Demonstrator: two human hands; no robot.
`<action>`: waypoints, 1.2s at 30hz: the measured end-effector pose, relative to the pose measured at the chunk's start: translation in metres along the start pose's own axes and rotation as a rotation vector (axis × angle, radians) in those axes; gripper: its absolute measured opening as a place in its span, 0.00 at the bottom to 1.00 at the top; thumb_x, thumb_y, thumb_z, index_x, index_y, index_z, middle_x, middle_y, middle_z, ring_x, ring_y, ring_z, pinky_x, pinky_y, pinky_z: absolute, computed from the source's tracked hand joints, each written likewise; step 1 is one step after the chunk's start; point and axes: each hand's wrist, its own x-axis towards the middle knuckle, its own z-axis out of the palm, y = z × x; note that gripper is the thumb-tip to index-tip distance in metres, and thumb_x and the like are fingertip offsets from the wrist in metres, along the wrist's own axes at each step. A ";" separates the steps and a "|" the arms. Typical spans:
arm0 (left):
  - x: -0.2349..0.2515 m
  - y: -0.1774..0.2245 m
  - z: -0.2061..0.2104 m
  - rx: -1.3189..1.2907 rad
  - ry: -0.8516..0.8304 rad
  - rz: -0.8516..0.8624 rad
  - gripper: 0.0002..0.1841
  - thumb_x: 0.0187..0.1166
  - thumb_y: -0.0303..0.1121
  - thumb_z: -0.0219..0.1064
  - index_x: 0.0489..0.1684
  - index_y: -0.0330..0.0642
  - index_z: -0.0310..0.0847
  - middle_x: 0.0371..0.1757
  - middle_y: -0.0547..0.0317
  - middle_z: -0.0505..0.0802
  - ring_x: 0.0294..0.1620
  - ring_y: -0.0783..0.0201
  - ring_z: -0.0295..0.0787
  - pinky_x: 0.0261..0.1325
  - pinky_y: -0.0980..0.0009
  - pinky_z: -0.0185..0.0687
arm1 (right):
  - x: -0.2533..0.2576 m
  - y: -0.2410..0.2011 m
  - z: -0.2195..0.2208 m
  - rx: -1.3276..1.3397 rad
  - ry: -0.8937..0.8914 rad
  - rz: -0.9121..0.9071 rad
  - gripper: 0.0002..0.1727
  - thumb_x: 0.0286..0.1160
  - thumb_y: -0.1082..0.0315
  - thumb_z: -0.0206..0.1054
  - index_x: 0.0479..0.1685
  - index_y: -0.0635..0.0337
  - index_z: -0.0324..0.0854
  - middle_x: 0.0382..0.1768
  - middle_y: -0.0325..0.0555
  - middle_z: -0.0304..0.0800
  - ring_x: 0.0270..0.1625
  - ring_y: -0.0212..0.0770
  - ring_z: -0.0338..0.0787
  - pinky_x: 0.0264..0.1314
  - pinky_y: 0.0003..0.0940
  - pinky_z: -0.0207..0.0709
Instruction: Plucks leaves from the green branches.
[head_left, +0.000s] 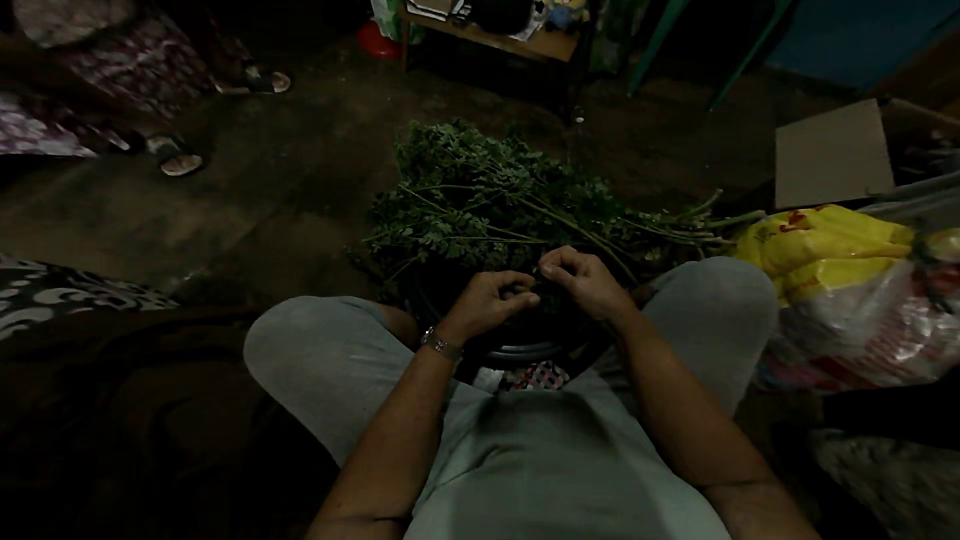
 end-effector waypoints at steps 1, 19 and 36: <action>0.000 0.000 0.001 -0.021 -0.027 -0.015 0.17 0.79 0.35 0.72 0.59 0.33 0.85 0.41 0.61 0.91 0.38 0.78 0.84 0.48 0.78 0.82 | 0.000 0.000 0.000 -0.004 0.002 -0.013 0.08 0.85 0.69 0.63 0.44 0.64 0.84 0.55 0.46 0.85 0.54 0.34 0.84 0.57 0.34 0.79; -0.004 0.005 0.003 -0.018 0.091 0.097 0.07 0.81 0.28 0.68 0.40 0.34 0.91 0.35 0.66 0.91 0.36 0.84 0.82 0.46 0.84 0.79 | -0.001 -0.008 0.002 0.059 -0.013 0.224 0.33 0.96 0.47 0.39 0.55 0.62 0.86 0.50 0.49 0.89 0.51 0.41 0.87 0.57 0.44 0.80; -0.004 0.010 0.003 0.042 0.082 0.049 0.08 0.83 0.29 0.66 0.39 0.36 0.91 0.36 0.64 0.91 0.36 0.82 0.81 0.46 0.82 0.77 | 0.000 0.001 0.001 -0.217 0.131 -0.063 0.18 0.92 0.63 0.53 0.53 0.66 0.87 0.63 0.56 0.84 0.70 0.55 0.79 0.75 0.61 0.66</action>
